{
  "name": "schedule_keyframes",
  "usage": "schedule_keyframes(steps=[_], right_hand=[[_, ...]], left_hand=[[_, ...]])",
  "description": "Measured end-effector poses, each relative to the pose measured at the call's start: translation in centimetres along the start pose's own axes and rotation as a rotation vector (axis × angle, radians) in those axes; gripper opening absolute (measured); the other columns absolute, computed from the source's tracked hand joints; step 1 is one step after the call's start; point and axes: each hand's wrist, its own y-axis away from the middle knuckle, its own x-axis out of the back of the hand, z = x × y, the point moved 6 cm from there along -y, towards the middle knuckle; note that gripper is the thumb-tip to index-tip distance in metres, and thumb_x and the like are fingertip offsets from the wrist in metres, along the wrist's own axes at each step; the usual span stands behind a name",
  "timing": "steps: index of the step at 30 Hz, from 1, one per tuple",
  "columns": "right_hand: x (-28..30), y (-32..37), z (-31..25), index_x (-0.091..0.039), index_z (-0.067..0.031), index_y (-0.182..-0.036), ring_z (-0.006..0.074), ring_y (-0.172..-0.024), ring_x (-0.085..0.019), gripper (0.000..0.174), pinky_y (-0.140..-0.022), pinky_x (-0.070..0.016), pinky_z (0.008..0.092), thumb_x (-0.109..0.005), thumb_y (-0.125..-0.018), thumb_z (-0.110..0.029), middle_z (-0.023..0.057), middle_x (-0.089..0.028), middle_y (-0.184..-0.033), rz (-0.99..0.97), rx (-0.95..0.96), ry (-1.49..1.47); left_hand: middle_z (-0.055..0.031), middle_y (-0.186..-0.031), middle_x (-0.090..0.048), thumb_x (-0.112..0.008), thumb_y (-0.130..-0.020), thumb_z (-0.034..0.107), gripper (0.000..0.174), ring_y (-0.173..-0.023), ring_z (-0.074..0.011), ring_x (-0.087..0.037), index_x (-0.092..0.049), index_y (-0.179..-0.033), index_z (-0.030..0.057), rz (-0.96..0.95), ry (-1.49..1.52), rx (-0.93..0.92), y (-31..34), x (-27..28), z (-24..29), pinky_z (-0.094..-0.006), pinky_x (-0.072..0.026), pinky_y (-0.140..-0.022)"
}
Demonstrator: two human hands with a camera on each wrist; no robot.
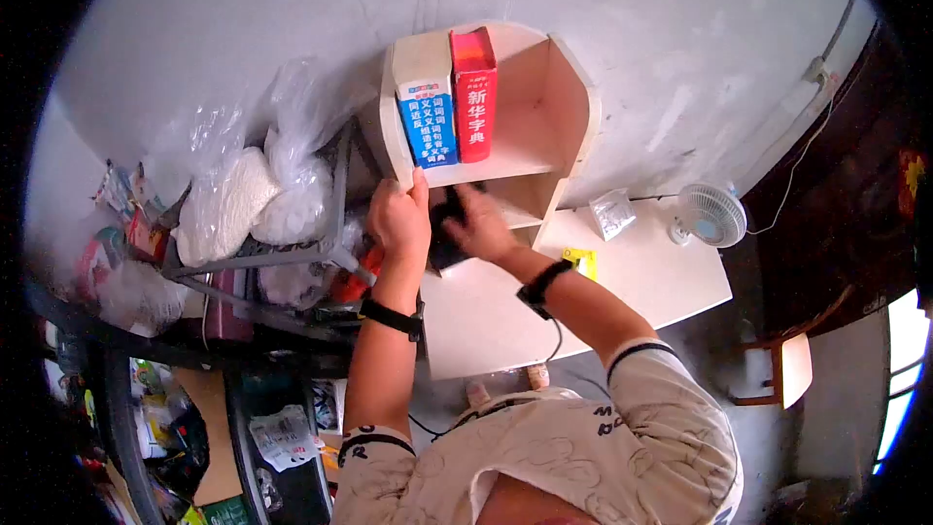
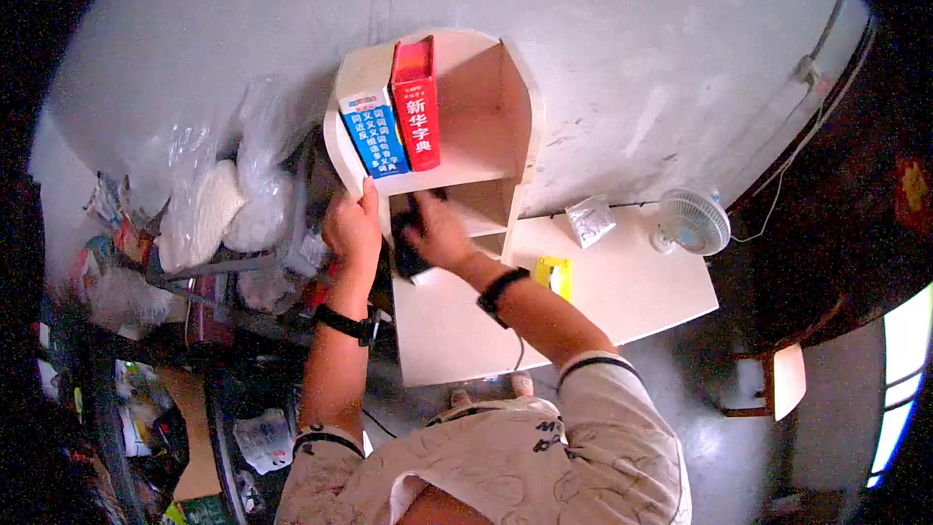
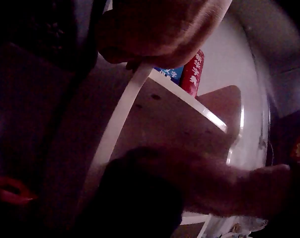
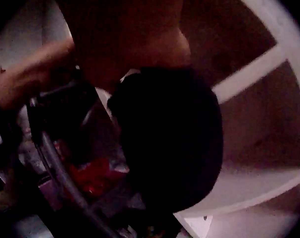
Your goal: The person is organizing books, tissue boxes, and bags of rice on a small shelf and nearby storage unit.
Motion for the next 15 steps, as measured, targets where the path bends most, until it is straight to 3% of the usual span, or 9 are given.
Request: schedule_keyframes(steps=[1, 3, 6, 9, 11, 15], right_hand=[[-1.8, -0.4, -0.2, -0.031, -0.0033, -0.126, 0.0382, -0.101, -0.048, 0.065, -0.085, -0.0395, 0.0444, -0.061, -0.070, -0.015, 0.0223, -0.050, -0.110, -0.159, 0.035, 0.006], [-3.7, 0.4, -0.5, -0.037, -0.0056, -0.124, 0.0332, -0.107, -0.048, 0.058, -0.089, -0.0378, 0.0437, -0.059, -0.072, -0.017, 0.0179, -0.050, -0.116, -0.127, 0.198, 0.446], [-3.8, 0.7, 1.6, -0.042, -0.0090, -0.122, 0.0288, -0.111, -0.046, 0.049, -0.092, -0.0364, 0.0422, -0.056, -0.075, -0.019, 0.0138, -0.048, -0.121, -0.293, 0.174, 0.517], [-1.8, 2.4, 2.6, -0.047, -0.0110, -0.118, 0.0276, -0.111, -0.047, 0.042, -0.093, -0.0363, 0.0415, -0.052, -0.077, -0.017, 0.0118, -0.049, -0.122, -0.299, 0.236, 0.611], [-0.1, 3.9, 4.1, -0.049, -0.0128, -0.116, 0.0261, -0.108, -0.049, 0.037, -0.088, -0.0408, 0.0399, -0.047, -0.080, -0.014, 0.0101, -0.050, -0.121, -0.222, 0.223, 0.661], [3.6, 6.9, 5.8, -0.051, -0.0122, -0.116, 0.0255, -0.107, -0.050, 0.037, -0.086, -0.0432, 0.0376, -0.046, -0.079, -0.013, 0.0093, -0.051, -0.119, -0.134, 0.263, 0.714]], left_hand=[[-0.0147, -0.075, -0.061, -0.055, -0.082, 0.028, 0.027, -0.068, -0.0344, -0.059, -0.061, -0.076, 0.0034, -0.016, -0.039, 0.019, -0.1, 0.0, 0.0, -0.0426, -0.0464, -0.058], [-0.0148, -0.075, -0.061, -0.054, -0.082, 0.029, 0.028, -0.068, -0.0342, -0.059, -0.062, -0.076, 0.0033, 0.012, -0.028, 0.008, 0.0, -0.2, -0.2, -0.0423, -0.0466, -0.058], [-0.0153, -0.075, -0.061, -0.053, -0.082, 0.030, 0.030, -0.068, -0.0342, -0.059, -0.061, -0.077, 0.0025, -0.016, -0.045, 0.004, 0.2, -0.2, -0.2, -0.0417, -0.0470, -0.057], [-0.0168, -0.071, -0.059, -0.053, -0.083, 0.032, 0.033, -0.065, -0.0349, -0.058, -0.060, -0.074, 0.0010, 0.043, -0.010, -0.053, 0.1, -0.1, -0.2, -0.0422, -0.0466, -0.056], [-0.0174, -0.069, -0.059, -0.053, -0.083, 0.033, 0.035, -0.063, -0.0352, -0.058, -0.060, -0.072, 0.0007, 0.000, -0.183, -0.020, 0.1, 0.0, 0.1, -0.0426, -0.0463, -0.055], [-0.0172, -0.068, -0.058, -0.054, -0.083, 0.034, 0.035, -0.061, -0.0359, -0.058, -0.060, -0.071, 0.0016, 0.015, -0.106, -0.018, 0.2, -0.2, -0.2, -0.0427, -0.0459, -0.054]])
